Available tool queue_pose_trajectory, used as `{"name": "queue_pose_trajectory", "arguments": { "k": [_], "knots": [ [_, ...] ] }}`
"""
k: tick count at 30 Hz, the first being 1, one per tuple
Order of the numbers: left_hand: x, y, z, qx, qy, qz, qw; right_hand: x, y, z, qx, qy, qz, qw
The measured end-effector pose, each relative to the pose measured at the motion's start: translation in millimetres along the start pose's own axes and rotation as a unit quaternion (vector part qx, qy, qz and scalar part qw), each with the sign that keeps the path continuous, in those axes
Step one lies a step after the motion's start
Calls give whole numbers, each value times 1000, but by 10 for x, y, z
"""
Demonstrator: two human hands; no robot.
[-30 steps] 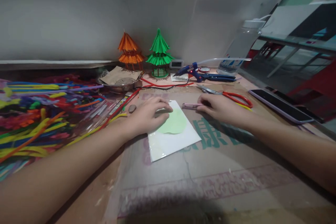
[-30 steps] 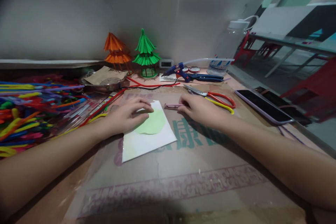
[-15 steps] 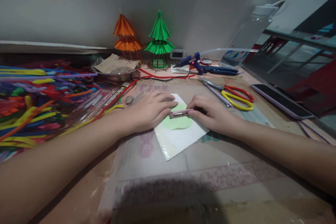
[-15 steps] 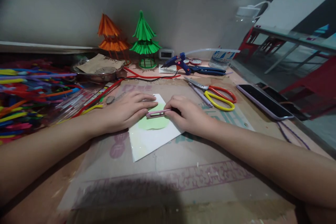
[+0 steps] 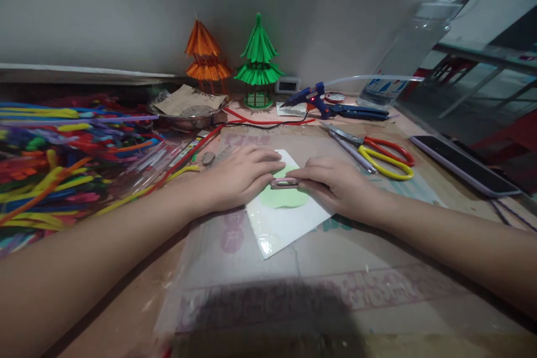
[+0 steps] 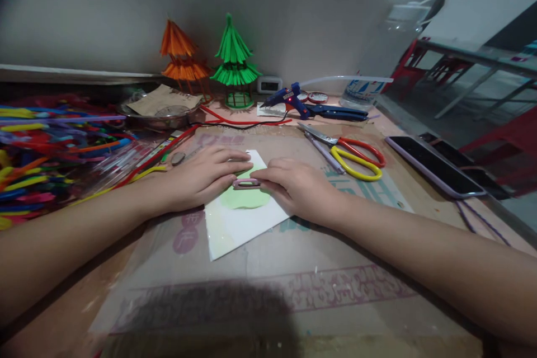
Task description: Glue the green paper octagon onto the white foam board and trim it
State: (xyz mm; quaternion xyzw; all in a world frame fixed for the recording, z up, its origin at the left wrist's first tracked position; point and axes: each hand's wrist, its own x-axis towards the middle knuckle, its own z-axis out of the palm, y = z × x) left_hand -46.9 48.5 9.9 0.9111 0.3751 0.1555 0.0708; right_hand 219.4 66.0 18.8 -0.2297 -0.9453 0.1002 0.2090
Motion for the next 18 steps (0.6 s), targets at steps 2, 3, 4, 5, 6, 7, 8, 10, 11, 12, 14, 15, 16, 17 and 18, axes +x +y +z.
{"name": "queue_pose_trajectory", "arguments": {
  "k": [2, 3, 4, 5, 6, 7, 8, 10, 11, 12, 14, 15, 16, 17, 18],
  "knots": [
    [1, -7, 1, 4, 0, 6, 1000, -8, -18, -12, -8, -5, -2, 1000],
    [2, -10, 0, 5, -1, 8, 1000, -12, -29, -19, -10, -6, -6, 1000],
    [2, -13, -1, 5, -3, 9, 1000, -16, -42, -26, -10, -6, -11, 1000],
    [3, -16, -2, 6, -4, 9, 1000, -20, -55, -32, -6, -6, -17, 1000],
    [4, -18, -3, 6, -3, 9, 1000, -24, -70, -38, -1, -6, -24, 1000],
    [4, -19, -4, 6, -3, 8, 1000, -28, -87, -43, 4, -7, -33, 999],
    [5, -20, -5, 7, -2, 8, 1000, -32, -104, -48, 8, -10, -40, 999],
    [5, -18, -9, 8, -7, 6, 1000, -39, -139, -57, 12, -21, -55, 998],
    [5, -17, -12, 7, -11, 5, 1000, -43, -153, -60, 12, -25, -63, 998],
    [5, -15, -15, 7, -14, 3, 1000, -46, -165, -62, 11, -27, -69, 997],
    [6, -14, -19, 6, -17, 2, 1000, -53, -179, -62, 8, -28, -77, 997],
    [6, -14, -19, 5, -16, 3, 1000, -57, -182, -61, 7, -29, -78, 996],
    [5, -15, -19, 5, -14, 5, 1000, -61, -183, -61, 7, -30, -78, 996],
    [5, -16, -19, 6, -13, 7, 1000, -65, -183, -60, 8, -31, -78, 996],
    [4, -16, -18, 7, -12, 8, 1000, -70, -184, -62, 9, -34, -78, 996]
  ]
}}
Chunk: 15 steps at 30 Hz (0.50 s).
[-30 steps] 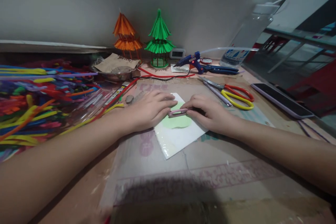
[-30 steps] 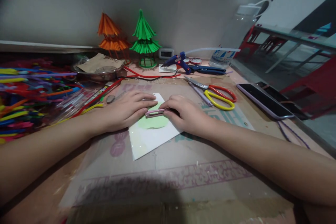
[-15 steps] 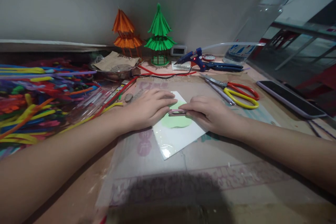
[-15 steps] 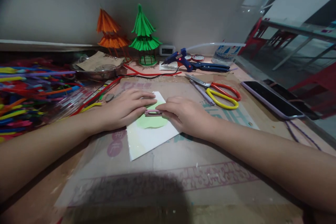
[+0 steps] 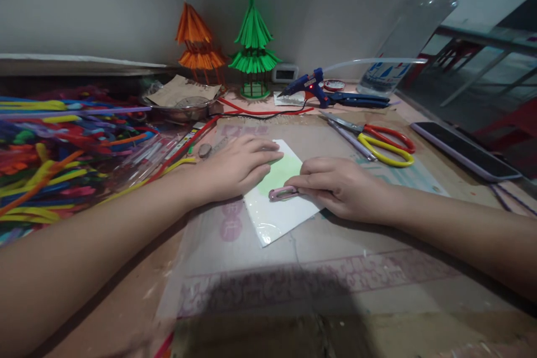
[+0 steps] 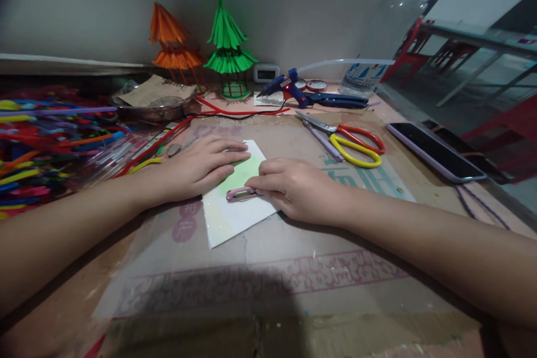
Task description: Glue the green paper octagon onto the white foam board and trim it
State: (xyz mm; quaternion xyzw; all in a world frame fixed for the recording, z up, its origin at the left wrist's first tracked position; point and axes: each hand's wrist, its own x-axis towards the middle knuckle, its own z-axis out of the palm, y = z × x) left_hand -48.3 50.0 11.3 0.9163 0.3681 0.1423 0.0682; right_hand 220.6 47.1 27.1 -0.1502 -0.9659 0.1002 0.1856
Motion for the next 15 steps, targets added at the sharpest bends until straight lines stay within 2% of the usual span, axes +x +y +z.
{"name": "queue_pose_trajectory", "arguments": {
  "k": [4, 7, 10, 15],
  "knots": [
    [-3, 1, 0, 0, 1, 1, 1000, -11, -19, -24, 31, -11, 1, 999],
    [-3, 3, 0, 3, 4, 2, 1000, -6, -20, -52, 69, 43, 56, 995],
    [-1, 2, 1, 5, 7, 5, 1000, 4, 17, -55, 55, 94, 118, 987],
    [0, -1, 3, 8, 6, 5, 1000, 7, 73, -2, 24, 31, 88, 995]
  ]
}}
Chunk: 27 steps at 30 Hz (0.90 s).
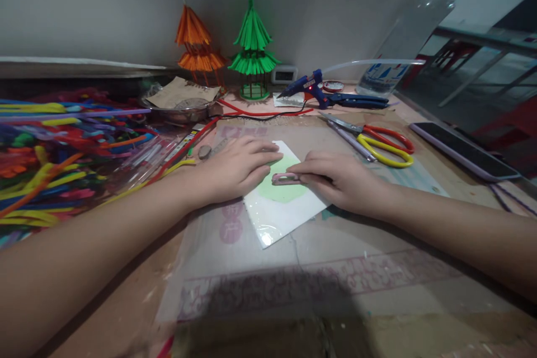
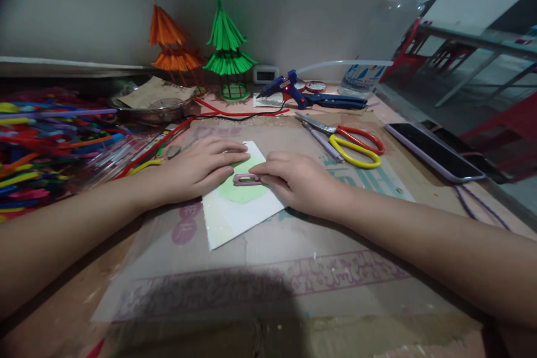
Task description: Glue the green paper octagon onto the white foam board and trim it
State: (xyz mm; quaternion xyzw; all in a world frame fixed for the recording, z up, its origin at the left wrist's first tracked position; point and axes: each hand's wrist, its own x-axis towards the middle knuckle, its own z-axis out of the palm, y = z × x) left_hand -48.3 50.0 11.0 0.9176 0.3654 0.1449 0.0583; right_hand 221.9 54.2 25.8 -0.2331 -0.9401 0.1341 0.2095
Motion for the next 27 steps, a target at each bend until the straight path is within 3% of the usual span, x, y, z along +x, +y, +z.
{"name": "queue_pose_trajectory", "arguments": {
  "k": [5, 13, 18, 23, 27],
  "knots": [
    [-2, -2, 6, 3, 1, -4, 1000, -1, -58, 26, -57, -16, -56, 997],
    [0, 1, -2, 0, -7, -8, 1000, -3, -121, 39, -55, -34, -87, 994],
    [-9, 10, -8, -6, -6, -11, 1000, -28, -153, -8, 28, -49, -91, 994],
    [-7, 13, -4, -10, 5, -2, 1000, -18, -96, -66, 68, 82, 39, 994],
    [-4, 3, 16, -1, 8, -2, 1000, 23, 44, -23, 45, 54, 53, 996]
  ]
}}
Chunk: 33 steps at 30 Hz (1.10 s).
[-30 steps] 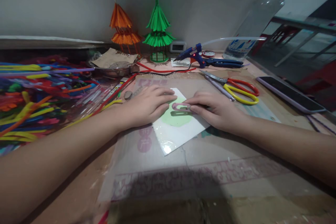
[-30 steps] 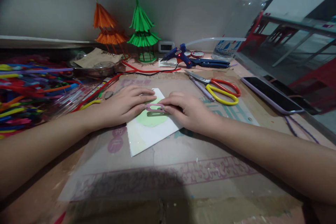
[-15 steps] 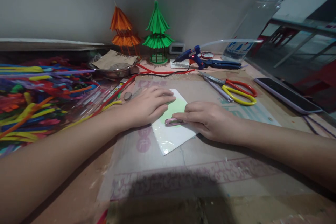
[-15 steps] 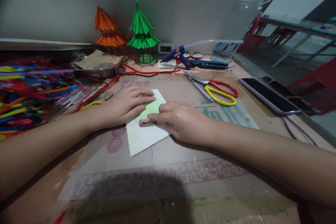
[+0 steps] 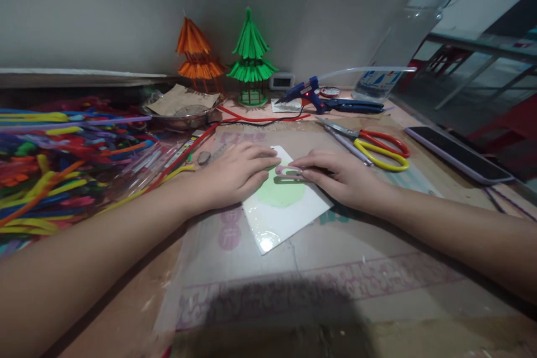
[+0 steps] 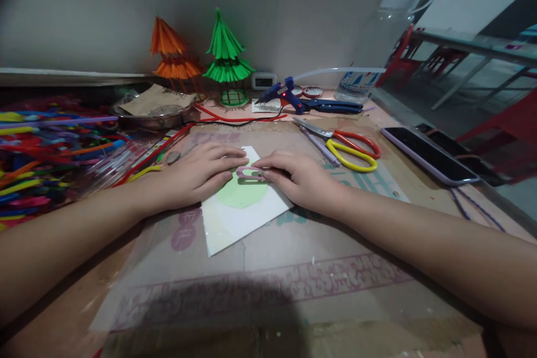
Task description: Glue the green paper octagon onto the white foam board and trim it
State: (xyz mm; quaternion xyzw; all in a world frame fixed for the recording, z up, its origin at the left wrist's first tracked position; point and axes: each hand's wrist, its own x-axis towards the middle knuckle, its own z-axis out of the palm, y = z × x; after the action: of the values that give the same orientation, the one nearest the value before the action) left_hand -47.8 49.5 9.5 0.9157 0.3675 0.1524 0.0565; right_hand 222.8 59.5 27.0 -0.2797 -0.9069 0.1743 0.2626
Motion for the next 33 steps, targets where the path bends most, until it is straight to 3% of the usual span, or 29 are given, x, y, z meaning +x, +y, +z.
{"name": "queue_pose_trajectory", "arguments": {
  "k": [5, 12, 15, 17, 21, 24, 29, 33],
  "knots": [
    [-10, -4, 9, -2, 3, -2, 1000, 8, 81, 40, -16, -49, -24, 998],
    [-18, 10, 5, -6, 6, -3, 1000, -57, -45, -22, 41, -98, -74, 992],
    [-11, -16, 17, -7, 34, 15, 999, -58, -76, -21, 70, -54, -6, 996],
    [-10, -30, 3, 15, 87, 15, 996, -41, -62, -7, 102, 3, 76, 992],
    [-30, 19, -80, 74, 165, -11, 983, -4, -3, 28, 272, 35, 195, 942],
    [-48, 144, -108, 35, 127, -37, 991, 13, 13, 38, 340, 42, 212, 915],
    [-41, 331, -32, -41, 29, -92, 995, 31, -18, 24, 338, 35, 210, 917],
    [-27, 324, 14, -37, 31, -89, 995, 28, -29, 28, 327, 36, 208, 921]
  ]
}}
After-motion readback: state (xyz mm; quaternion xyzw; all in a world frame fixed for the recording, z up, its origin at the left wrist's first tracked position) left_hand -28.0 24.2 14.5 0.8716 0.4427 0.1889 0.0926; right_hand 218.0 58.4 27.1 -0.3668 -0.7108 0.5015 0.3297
